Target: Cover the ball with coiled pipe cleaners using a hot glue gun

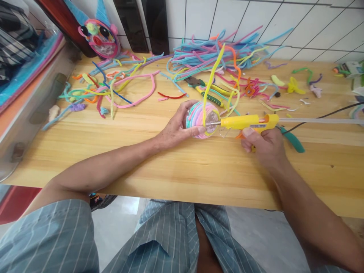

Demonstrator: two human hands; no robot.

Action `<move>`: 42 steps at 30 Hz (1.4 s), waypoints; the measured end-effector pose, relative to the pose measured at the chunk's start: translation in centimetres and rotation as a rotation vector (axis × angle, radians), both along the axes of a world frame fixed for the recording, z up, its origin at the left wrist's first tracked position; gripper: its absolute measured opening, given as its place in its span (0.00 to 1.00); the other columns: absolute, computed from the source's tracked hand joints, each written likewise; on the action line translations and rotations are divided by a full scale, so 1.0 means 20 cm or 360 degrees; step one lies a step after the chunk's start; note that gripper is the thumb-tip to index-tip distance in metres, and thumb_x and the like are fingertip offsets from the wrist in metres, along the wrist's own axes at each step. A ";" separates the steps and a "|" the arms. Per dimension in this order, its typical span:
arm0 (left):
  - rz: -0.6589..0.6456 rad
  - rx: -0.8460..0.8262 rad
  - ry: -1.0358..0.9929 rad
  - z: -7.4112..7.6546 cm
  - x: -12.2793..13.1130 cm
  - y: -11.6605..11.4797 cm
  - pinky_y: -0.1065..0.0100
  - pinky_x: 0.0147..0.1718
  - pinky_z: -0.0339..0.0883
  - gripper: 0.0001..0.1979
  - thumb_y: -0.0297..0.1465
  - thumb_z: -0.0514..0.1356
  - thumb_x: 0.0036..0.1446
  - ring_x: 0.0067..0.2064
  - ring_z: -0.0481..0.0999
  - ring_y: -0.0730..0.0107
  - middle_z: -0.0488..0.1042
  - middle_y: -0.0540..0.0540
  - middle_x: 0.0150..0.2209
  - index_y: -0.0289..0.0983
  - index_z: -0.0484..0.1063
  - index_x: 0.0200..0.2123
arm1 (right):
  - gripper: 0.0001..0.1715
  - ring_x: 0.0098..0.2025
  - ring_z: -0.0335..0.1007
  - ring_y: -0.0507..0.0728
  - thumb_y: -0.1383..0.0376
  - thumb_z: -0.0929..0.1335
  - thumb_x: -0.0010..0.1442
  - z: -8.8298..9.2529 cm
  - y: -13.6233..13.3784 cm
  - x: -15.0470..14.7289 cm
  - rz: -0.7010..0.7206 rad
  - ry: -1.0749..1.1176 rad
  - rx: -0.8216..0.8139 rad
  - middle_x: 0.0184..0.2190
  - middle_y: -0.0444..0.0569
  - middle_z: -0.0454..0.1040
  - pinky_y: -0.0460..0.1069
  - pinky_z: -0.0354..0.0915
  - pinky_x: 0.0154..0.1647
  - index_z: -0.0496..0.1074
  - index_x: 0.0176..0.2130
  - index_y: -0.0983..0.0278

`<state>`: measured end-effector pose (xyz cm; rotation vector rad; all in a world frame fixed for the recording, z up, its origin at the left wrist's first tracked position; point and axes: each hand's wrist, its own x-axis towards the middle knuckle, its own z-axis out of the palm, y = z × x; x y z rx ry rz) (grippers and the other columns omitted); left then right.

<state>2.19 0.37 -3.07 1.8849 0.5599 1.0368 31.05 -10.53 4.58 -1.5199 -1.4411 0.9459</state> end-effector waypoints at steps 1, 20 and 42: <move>0.0003 0.0003 0.0012 0.00 0.00 0.00 0.48 0.69 0.75 0.46 0.58 0.73 0.64 0.69 0.77 0.48 0.72 0.38 0.70 0.46 0.59 0.73 | 0.44 0.21 0.59 0.51 0.32 0.76 0.63 -0.01 0.00 0.00 0.0011 0.0039 -0.0004 0.15 0.44 0.64 0.52 0.56 0.26 0.66 0.17 0.59; -0.0017 -0.0024 -0.0008 0.00 0.00 0.00 0.48 0.69 0.74 0.45 0.57 0.74 0.63 0.69 0.76 0.48 0.71 0.38 0.70 0.46 0.59 0.73 | 0.41 0.20 0.58 0.51 0.38 0.77 0.65 0.00 -0.01 -0.04 0.0018 -0.0028 0.0032 0.15 0.43 0.64 0.53 0.54 0.26 0.64 0.16 0.59; -0.0014 -0.0045 0.0028 0.01 0.00 0.00 0.48 0.69 0.74 0.47 0.58 0.74 0.62 0.70 0.76 0.47 0.71 0.38 0.70 0.47 0.58 0.73 | 0.40 0.20 0.59 0.53 0.38 0.75 0.66 -0.01 0.00 -0.05 0.0051 -0.0038 0.0032 0.14 0.42 0.64 0.52 0.57 0.25 0.65 0.17 0.57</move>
